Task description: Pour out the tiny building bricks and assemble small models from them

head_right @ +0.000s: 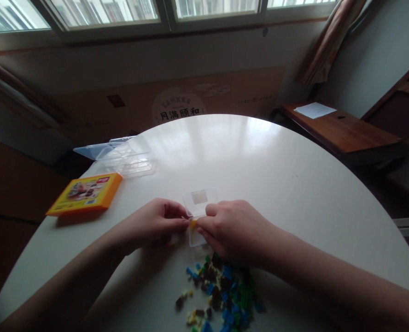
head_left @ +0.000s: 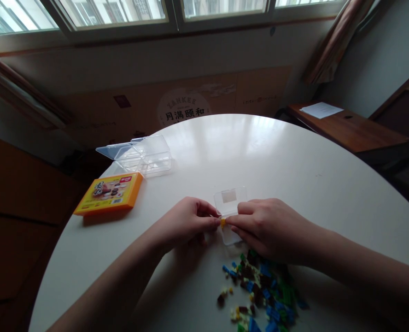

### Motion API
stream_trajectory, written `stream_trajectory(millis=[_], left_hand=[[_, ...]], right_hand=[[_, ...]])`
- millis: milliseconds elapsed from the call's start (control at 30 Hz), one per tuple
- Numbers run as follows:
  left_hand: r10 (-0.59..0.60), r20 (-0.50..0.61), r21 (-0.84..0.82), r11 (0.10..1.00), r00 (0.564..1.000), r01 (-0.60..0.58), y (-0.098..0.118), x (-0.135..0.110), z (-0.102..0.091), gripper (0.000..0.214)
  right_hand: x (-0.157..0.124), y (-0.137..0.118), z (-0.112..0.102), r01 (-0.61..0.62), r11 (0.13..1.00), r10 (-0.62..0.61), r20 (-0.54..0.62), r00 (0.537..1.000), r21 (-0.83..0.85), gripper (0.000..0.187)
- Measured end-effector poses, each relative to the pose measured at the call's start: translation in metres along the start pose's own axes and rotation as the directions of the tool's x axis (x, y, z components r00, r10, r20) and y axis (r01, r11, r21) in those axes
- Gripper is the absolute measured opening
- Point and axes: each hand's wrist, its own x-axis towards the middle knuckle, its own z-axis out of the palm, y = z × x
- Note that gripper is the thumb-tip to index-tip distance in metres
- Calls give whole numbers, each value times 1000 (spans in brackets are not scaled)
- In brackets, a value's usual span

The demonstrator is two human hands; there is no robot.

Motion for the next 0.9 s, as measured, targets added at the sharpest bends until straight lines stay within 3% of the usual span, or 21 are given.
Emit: stream_trajectory(millis=[900], left_hand=[[7, -3, 11, 1000, 1000, -7, 0, 0, 1, 29]], right_hand=[[-3, 1, -1, 4, 1000, -3, 11, 1000, -19, 24]])
